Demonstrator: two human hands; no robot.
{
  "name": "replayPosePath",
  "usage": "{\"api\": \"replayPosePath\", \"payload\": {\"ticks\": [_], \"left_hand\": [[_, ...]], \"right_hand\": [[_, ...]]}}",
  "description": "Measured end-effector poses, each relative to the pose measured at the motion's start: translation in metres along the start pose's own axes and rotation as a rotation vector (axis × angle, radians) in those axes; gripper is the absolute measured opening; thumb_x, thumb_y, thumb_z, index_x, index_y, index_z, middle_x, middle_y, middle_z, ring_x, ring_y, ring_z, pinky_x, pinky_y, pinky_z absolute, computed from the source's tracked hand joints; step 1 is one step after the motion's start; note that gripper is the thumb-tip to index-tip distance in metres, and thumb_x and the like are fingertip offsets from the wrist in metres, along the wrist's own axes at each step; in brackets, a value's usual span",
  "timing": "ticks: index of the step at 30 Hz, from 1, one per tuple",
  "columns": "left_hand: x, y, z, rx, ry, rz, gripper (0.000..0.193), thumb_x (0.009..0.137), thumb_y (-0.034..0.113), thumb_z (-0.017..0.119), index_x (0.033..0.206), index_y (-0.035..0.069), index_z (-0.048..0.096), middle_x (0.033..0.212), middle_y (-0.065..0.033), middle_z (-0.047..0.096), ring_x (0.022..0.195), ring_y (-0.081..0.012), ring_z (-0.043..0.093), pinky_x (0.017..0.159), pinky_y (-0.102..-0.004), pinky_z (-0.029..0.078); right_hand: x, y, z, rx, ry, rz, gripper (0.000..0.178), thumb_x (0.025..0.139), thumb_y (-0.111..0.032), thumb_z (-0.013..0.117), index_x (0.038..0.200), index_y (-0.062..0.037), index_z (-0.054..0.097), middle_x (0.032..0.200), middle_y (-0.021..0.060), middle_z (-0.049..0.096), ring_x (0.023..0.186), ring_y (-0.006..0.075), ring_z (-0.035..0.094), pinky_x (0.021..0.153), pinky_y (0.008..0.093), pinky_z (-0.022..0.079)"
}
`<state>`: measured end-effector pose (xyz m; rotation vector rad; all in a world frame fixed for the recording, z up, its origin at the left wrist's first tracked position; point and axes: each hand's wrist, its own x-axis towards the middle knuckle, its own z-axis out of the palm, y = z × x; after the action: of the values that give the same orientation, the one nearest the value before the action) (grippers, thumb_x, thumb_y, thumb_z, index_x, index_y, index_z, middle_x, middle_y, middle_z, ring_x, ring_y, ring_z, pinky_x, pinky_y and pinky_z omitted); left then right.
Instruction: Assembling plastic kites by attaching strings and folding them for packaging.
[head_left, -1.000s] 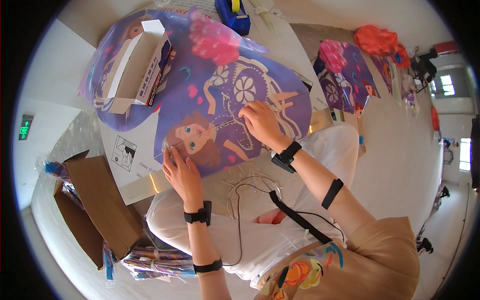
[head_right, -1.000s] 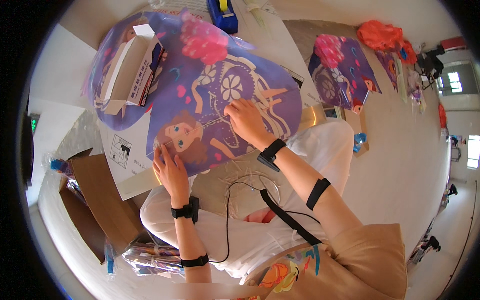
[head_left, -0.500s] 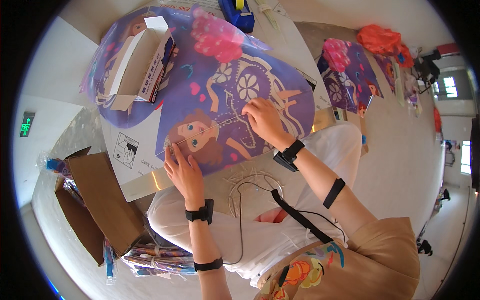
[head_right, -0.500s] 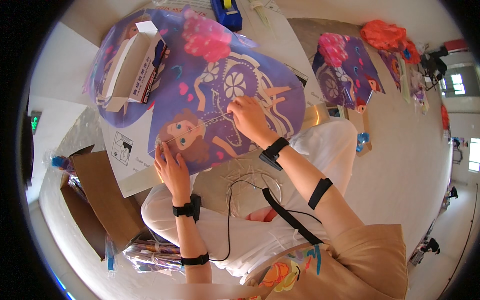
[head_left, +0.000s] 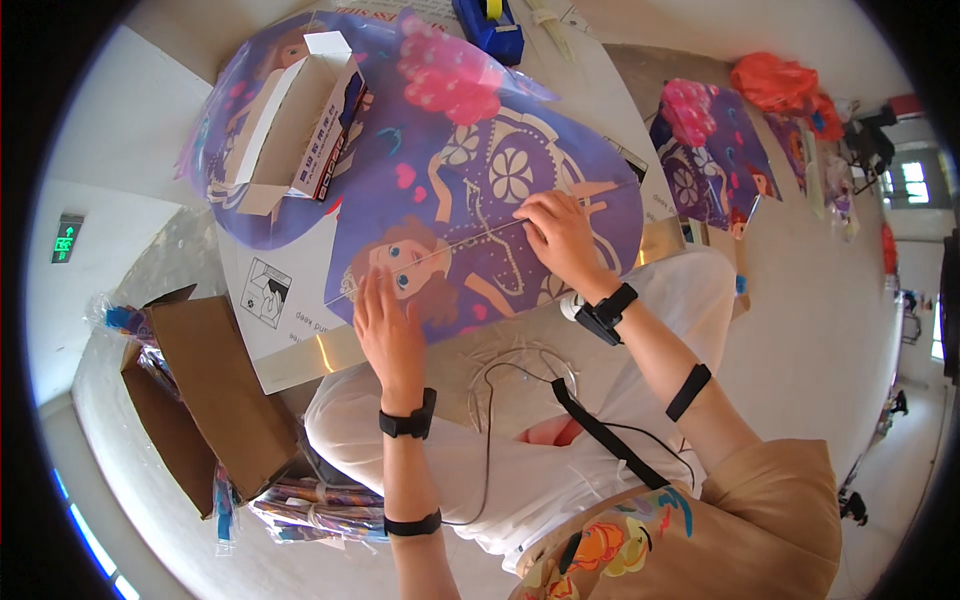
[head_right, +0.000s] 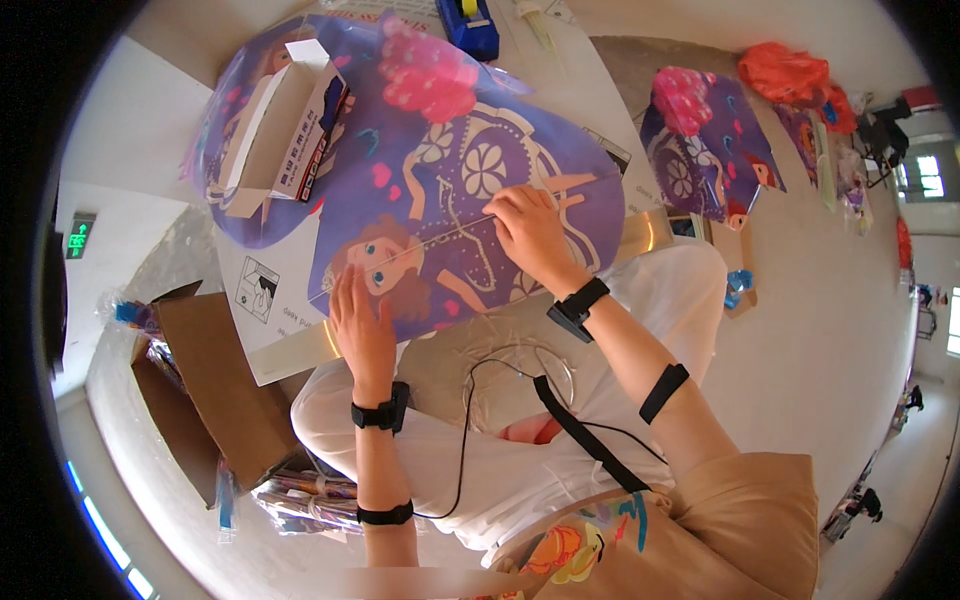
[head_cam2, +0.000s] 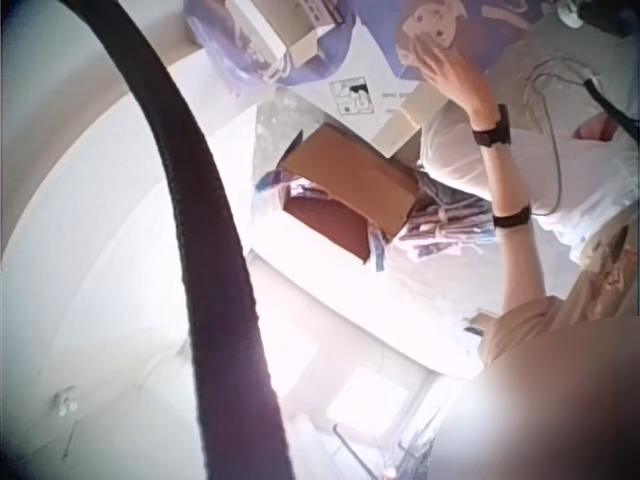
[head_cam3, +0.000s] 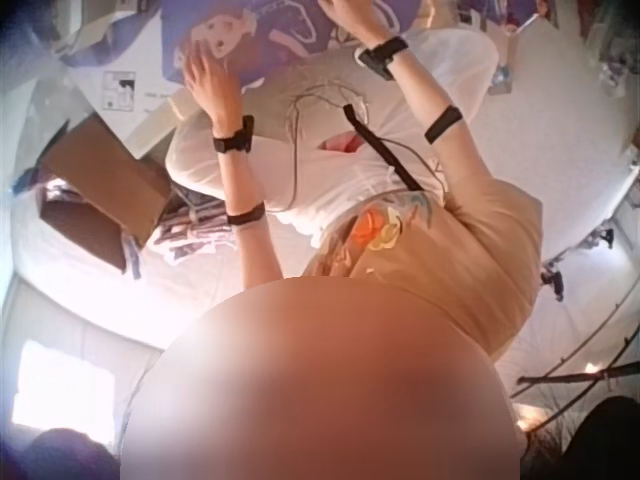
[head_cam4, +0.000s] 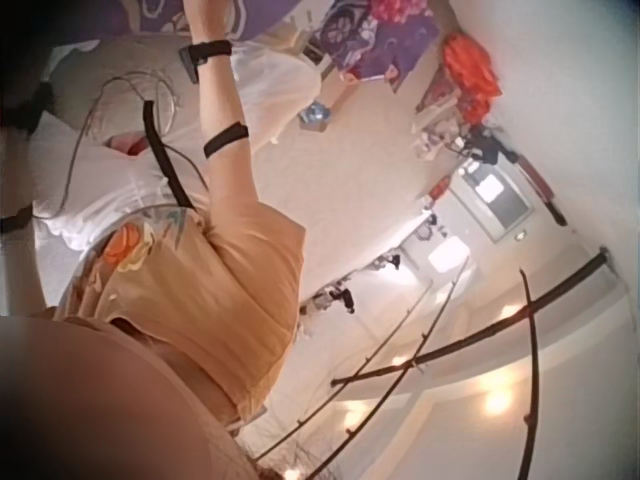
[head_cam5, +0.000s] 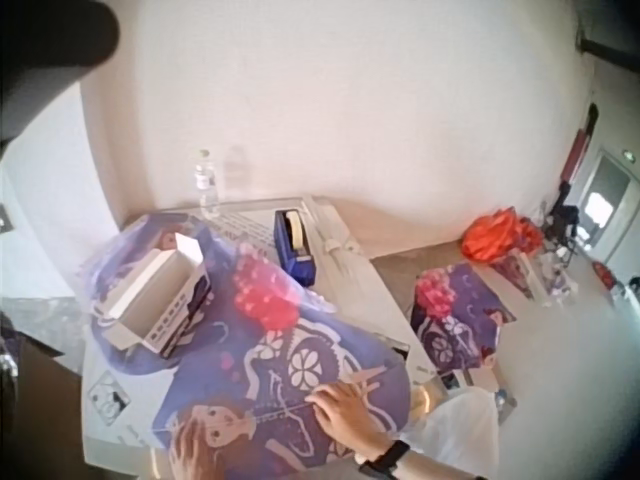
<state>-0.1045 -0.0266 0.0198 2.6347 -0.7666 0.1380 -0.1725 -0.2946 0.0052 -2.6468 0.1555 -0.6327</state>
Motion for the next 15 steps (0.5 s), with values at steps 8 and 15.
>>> {"api": "replayPosePath", "payload": {"ticks": [8, 15], "left_hand": [[0.024, 0.015, 0.015, -0.137, -0.178, 0.284, 0.062, 0.076, 0.005, 0.069, 0.134, 0.004, 0.047, 0.135, -0.0133, 0.051, 0.127, -0.0318, 0.045, 0.105, -0.0428, 0.037], [0.029, 0.022, 0.016, -0.104, -0.245, 0.261, 0.063, 0.075, 0.012, 0.073, 0.133, 0.005, 0.048, 0.136, -0.0106, 0.052, 0.126, -0.027, 0.047, 0.108, -0.0429, 0.035]], "right_hand": [[-0.007, 0.011, -0.001, 0.058, -0.096, -0.052, 0.021, 0.079, -0.005, 0.068, 0.1, -0.0085, 0.066, 0.102, 0.0017, 0.061, 0.099, 0.0229, 0.057, 0.088, 0.0369, 0.044], [-0.011, 0.018, -0.003, 0.042, -0.077, -0.04, 0.022, 0.078, -0.009, 0.071, 0.101, -0.0085, 0.069, 0.103, 0.0008, 0.061, 0.1, 0.0221, 0.057, 0.089, 0.0362, 0.043]]}}
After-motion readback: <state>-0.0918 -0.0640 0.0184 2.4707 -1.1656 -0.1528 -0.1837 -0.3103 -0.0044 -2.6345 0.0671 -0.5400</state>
